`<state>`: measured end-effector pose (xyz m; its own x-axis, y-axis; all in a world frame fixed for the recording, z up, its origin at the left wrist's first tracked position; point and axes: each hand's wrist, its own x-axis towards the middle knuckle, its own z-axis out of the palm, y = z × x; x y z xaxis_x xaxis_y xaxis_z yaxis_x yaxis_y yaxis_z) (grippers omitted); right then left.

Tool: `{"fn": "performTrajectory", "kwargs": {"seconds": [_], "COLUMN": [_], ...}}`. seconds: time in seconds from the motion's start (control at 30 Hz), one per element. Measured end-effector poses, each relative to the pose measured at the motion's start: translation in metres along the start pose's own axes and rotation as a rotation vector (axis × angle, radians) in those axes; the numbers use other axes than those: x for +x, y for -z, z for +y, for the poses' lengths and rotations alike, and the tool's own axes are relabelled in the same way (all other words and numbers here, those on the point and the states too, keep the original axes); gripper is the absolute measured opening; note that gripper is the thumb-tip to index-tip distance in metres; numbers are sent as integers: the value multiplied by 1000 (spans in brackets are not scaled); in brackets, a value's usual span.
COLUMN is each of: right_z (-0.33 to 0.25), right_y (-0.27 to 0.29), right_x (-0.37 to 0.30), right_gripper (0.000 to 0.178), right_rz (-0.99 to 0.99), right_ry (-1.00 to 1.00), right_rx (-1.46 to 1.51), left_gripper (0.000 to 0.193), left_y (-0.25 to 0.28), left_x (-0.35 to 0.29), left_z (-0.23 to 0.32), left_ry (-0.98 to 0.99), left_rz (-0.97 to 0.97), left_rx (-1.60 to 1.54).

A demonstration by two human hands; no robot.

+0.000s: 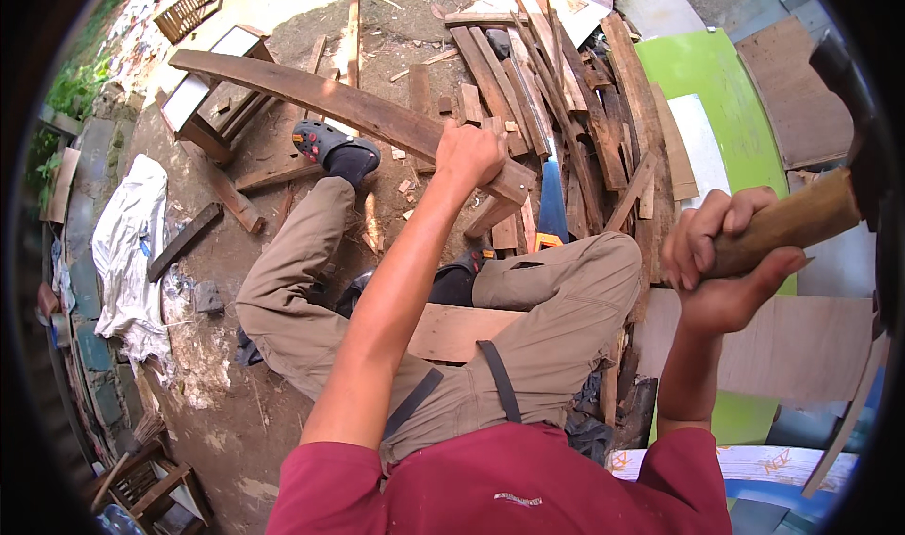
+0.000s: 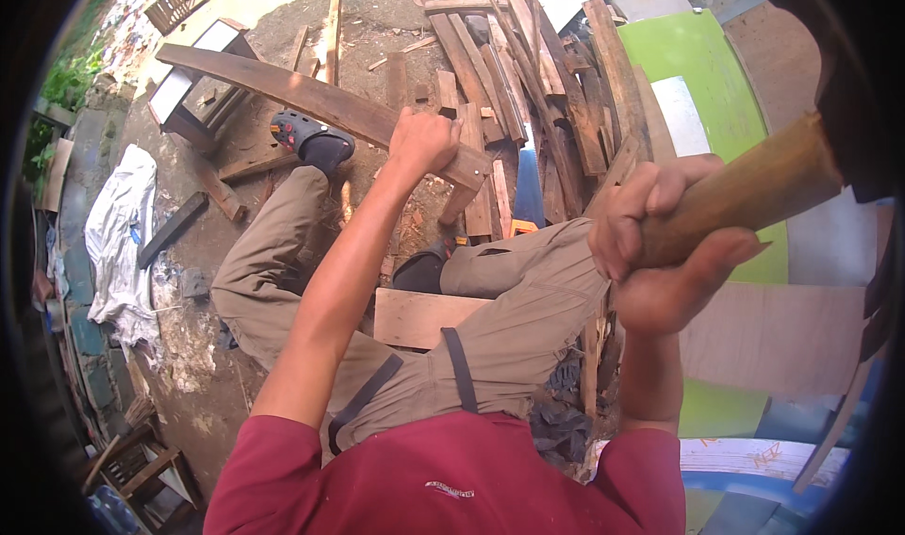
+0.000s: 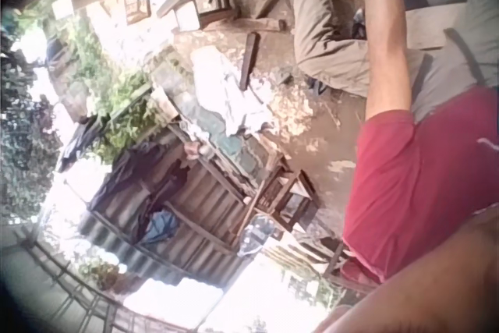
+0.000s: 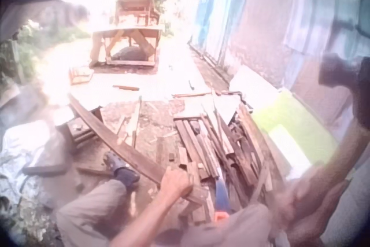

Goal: The person sits on the ground and assembles a small wooden structure. They use a hammer to drive nails into the wood pieces to secure them together.

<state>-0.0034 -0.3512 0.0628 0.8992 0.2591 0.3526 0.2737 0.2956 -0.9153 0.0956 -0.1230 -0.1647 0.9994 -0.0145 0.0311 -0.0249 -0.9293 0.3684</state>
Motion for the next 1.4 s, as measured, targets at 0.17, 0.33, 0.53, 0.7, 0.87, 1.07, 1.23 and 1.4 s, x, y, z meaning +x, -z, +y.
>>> {"fn": "performTrajectory", "kwargs": {"seconds": [0.17, 0.33, 0.53, 0.7, 0.87, 1.07, 1.23, 1.4], "right_z": [139, 126, 108, 124, 155, 224, 252, 248], "right_y": [54, 36, 27, 28, 26, 40, 24, 17], "right_x": [-77, -113, -138, -153, -120, -38, -34, -35], "right_gripper": [52, 50, 48, 35, 31, 43, 40, 34], "right_rz": [-201, -42, 81, 71, 201, 236, 178, 225], "right_ry": [-639, -936, -967, -823, -643, -448, -571, -667], "right_rx": [-613, -293, -152, -254, -414, -663, -366, -253], "left_gripper": [57, 56, 51, 38, 16, 12, 32, 22], "left_y": [0, -3, -2, -10, -13, -12, -10, -100], "left_x": [6, 4, 3, -4, -27, -45, -79, -205], "left_z": [11, 5, 6, -10, -20, -17, -27, -115], "left_ry": [-24, -7, -18, -223, -362, -311, -135, 516], "left_rz": [-10, -10, 31, 306, 465, 651, 878, 848], "left_rx": [-1, -21, -60, -348, -263, -137, -125, -349]}}
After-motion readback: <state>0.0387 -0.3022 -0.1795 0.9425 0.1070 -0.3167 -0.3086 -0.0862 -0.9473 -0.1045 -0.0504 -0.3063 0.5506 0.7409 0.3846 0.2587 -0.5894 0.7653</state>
